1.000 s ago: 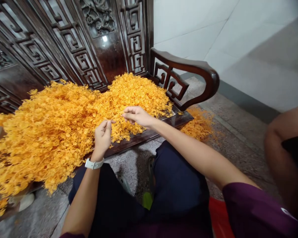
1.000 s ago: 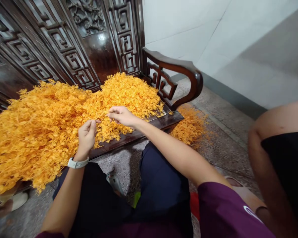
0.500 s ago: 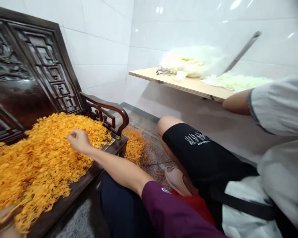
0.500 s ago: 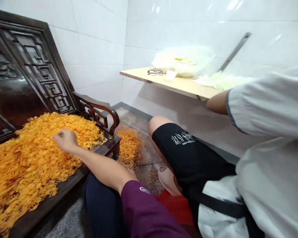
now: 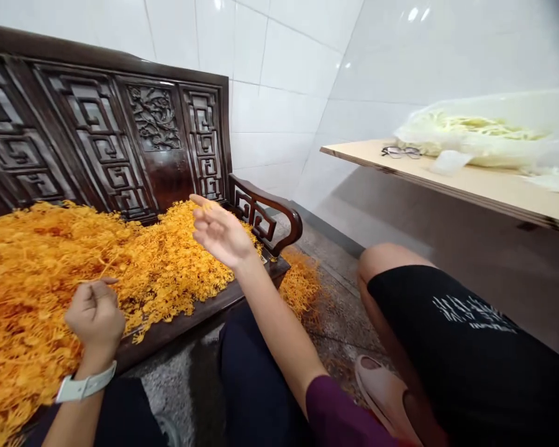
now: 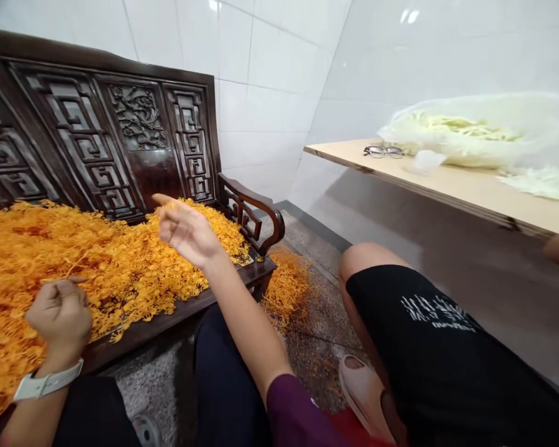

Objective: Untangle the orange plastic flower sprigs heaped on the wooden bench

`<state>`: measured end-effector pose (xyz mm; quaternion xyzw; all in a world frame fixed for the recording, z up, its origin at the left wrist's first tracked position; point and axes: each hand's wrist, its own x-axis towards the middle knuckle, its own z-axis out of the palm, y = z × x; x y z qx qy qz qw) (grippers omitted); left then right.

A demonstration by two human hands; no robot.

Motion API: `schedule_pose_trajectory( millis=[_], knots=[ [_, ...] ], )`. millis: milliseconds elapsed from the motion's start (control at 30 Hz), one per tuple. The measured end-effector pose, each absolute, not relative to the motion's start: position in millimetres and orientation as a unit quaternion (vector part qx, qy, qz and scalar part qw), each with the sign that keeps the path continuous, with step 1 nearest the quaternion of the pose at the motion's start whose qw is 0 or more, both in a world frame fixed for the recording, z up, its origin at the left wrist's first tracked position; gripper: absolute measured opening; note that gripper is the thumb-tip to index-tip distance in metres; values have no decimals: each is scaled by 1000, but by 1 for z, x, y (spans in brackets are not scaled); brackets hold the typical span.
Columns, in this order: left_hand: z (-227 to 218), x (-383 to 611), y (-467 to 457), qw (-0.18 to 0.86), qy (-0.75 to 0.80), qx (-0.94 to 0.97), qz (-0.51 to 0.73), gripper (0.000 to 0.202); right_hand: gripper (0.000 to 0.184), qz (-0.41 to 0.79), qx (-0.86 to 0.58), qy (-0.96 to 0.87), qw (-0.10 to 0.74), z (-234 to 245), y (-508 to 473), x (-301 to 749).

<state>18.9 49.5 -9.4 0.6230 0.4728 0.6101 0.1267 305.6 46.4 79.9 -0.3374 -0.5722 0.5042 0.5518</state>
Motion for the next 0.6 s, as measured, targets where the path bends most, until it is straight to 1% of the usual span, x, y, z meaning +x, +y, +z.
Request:
schedule_pose_trajectory(
  millis=[33,100,167,200,233,300,367,400,433,500,567,600],
  knots=[
    [-8,22,47,112,469,604,634,38,20,555,-319,-510,575,79,50,294],
    [-3,27,39,97,453,580,671,40,5,656,-269,-379,594,78,50,278],
    [4,32,30,102,436,577,683,40,23,725,-201,-284,594,78,39,272],
    [9,35,25,104,431,571,691,39,30,732,-177,-279,596,76,31,271],
    [16,38,19,108,426,560,702,38,33,724,-166,-285,606,74,23,270],
    [34,46,8,123,404,524,739,35,28,687,-182,-303,635,65,4,268],
    [59,55,-6,159,348,485,786,31,23,648,-238,-327,645,55,-14,261],
    [74,59,-14,190,310,473,803,29,23,628,-273,-339,646,49,-24,256],
    [88,64,-22,226,272,463,813,27,26,609,-305,-349,644,45,-33,250],
    [116,74,-38,299,209,443,818,26,38,581,-350,-360,641,39,-54,242],
    [139,87,-51,401,179,420,794,30,52,581,-347,-377,632,41,-74,240],
    [148,93,-56,450,169,403,778,33,55,587,-330,-397,624,43,-84,243]
  ],
)
